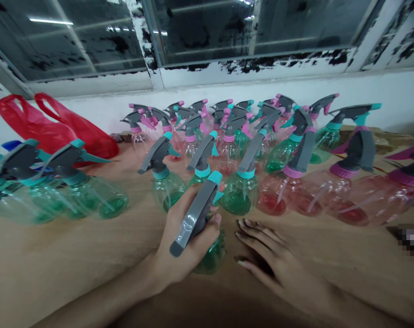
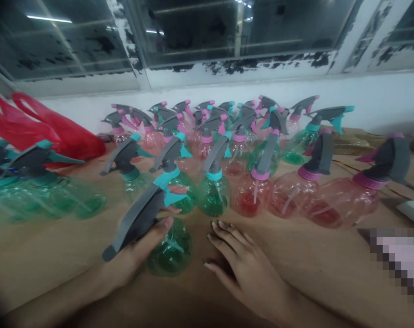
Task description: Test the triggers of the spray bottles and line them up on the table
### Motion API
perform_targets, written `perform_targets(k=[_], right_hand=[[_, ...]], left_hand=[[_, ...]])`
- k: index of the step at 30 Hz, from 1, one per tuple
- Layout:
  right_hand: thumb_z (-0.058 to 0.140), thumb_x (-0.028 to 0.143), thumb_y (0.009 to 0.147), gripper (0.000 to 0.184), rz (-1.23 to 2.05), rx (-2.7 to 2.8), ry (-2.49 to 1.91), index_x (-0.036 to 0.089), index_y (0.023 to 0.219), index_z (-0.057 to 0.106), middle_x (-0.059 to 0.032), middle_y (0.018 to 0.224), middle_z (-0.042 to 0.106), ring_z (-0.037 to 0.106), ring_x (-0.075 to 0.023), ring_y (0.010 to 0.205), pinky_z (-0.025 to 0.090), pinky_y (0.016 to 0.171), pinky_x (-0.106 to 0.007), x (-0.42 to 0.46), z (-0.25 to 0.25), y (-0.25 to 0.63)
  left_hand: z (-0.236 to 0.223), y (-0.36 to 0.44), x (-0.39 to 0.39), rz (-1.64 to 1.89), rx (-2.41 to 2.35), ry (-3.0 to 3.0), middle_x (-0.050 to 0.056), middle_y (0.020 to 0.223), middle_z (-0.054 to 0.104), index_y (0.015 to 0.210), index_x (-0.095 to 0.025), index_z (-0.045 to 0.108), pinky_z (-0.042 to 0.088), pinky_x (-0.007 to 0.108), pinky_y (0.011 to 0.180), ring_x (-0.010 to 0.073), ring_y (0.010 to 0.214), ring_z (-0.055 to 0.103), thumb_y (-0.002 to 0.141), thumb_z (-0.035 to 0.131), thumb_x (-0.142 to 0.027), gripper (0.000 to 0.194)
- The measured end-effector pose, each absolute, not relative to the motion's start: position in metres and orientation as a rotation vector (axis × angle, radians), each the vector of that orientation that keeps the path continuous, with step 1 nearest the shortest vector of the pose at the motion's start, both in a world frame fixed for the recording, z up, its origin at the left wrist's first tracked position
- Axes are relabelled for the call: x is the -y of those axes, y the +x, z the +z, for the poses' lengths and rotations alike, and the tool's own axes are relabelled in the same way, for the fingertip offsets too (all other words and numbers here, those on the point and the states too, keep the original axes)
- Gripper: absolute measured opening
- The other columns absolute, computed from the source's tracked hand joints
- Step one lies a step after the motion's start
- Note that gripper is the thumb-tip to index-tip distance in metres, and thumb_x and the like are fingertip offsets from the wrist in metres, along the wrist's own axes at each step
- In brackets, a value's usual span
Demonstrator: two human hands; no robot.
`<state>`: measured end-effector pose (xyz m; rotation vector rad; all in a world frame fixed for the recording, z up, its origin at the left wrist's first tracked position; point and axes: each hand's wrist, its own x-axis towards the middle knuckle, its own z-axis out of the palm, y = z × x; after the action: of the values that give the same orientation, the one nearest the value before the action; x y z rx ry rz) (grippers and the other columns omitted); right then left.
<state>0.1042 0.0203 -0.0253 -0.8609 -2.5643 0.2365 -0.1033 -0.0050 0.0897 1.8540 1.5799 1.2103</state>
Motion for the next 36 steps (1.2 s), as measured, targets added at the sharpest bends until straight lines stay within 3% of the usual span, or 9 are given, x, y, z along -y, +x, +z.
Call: perform_targets(k=[17, 36], right_hand=[[0.050, 0.035, 0.089, 0.043, 0.239, 2.570, -0.826, 0.021, 0.129, 0.048, -0.0069, 0.137, 0.050, 0.043, -0.0240, 0.127, 0.042, 0.101, -0.046, -0.0235, -0.0237, 0.1047], [0.048, 0.036, 0.090, 0.042, 0.228, 2.605, -0.851, 0.021, 0.130, 0.048, -0.0055, 0.138, 0.049, 0.042, -0.0235, 0.128, 0.040, 0.102, -0.048, -0.0232, -0.0223, 0.1045]], left_hand=[[0.0887, -0.1023, 0.0059, 1.254, -1.573, 1.794, 0.001, 0.083, 0.065, 0.100, -0.023, 0.055, 0.054, 0.027, 0.069, 0.0170, 0.075, 0.065, 0.071, 0.052, -0.019, 0.030], [0.0878, -0.1034, 0.0058, 1.244, -1.545, 1.830, 0.001, 0.084, 0.064, 0.105, -0.020, 0.054, 0.054, 0.025, 0.070, 0.0154, 0.076, 0.064, 0.071, 0.052, -0.014, 0.034]])
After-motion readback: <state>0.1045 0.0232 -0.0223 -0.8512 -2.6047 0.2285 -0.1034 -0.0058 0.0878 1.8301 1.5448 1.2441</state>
